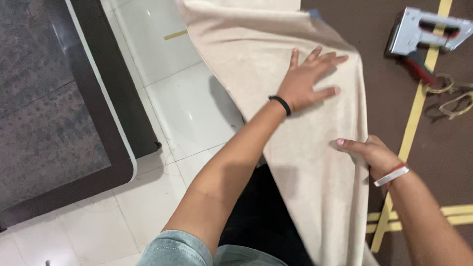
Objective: The person staples beige fabric onto the wooden base of a mattress, working around the edges on the floor. They load the staple gun, lay the fabric over the base, pull it taut, and drive staples along the sides, cutting and repositioning the fabric as needed.
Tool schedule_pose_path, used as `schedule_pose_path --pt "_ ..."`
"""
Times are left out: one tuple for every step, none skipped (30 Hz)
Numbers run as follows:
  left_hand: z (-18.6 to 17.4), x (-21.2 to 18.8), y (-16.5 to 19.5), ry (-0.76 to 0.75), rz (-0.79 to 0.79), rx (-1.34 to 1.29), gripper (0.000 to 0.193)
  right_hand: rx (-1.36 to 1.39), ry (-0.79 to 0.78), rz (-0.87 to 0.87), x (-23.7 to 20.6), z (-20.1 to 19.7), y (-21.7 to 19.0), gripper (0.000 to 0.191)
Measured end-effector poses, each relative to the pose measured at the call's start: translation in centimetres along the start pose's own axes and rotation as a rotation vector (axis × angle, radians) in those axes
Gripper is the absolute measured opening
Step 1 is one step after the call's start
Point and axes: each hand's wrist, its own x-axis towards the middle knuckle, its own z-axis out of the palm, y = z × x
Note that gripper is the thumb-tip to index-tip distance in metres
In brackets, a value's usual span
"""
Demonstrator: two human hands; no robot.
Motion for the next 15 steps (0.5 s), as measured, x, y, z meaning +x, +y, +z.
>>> schedule_pose_path --pt "-0.5 -0.4 -1.0 0.018 0.003 -0.133 0.062 -0.021 -0.029 0.032 0.0 0.3 0.3 0.077" --pt "-1.0 -1.1 -1.9 0.044 0.003 -0.261 0.052 -0.047 -0.061 0.058 -0.1 0.5 0.7 0.083" --pt "-1.8 -2.8 -3.2 0.197 -0.007 -0.245 0.049 -0.080 -0.100 0.076 0.0 0.8 0.9 0.089" --pt "-2.8 -5.2 -4.6 0.354 -0.016 -0.227 0.046 -0.078 -0.093 0.076 0.0 1.2 1.2 0.092" --pt "-3.4 -7.8 -5.7 0.466 -0.093 -0.213 0.045 -0.079 -0.084 0.071 0.1 1.6 1.4 0.095" --pt "-3.8 -10.3 -6.7 0.583 -0.171 -0.193 0.044 -0.084 -0.078 0.060 0.3 1.9 1.6 0.097" --pt "-4.1 -12.5 -7.8 0.629 -0.226 -0.242 0.044 -0.014 -0.089 -0.013 0.6 2.2 1.8 0.099" --pt "-4.0 -14.4 -8.7 0.674 -0.281 -0.292 0.045 0.056 -0.102 -0.082 1.1 2.5 2.0 0.101" --pt "-3.4 -15.9 -9.2 0.632 -0.313 -0.262 0.051 0.123 -0.115 -0.153 1.7 2.5 2.2 0.104" --pt "-2.6 -17.0 -9.7 0.596 -0.348 -0.233 0.057 0.226 -0.079 -0.106 2.3 2.3 2.4 0.098" --pt "-1.8 -17.8 -9.9 0.560 -0.390 -0.204 0.063 0.326 -0.047 -0.053 3.0 1.9 2.6 0.093" --pt "-0.7 -18.5 -9.9 0.541 -0.406 -0.204 0.066 0.421 -0.013 0.008 3.7 1.4 2.9 0.088" --pt "0.2 -18.7 -9.9 0.530 -0.421 -0.204 0.069 0.402 -0.038 -0.026 4.3 0.7 3.3 0.086" --pt "1.0 -18.8 -9.9 0.523 -0.431 -0.198 0.071 0.387 -0.069 -0.067 4.6 -0.2 3.9 0.084" --pt "1.7 -19.0 -9.8 0.544 -0.455 -0.244 0.071 0.380 -0.101 -0.106 5.2 -0.7 4.3 0.082"
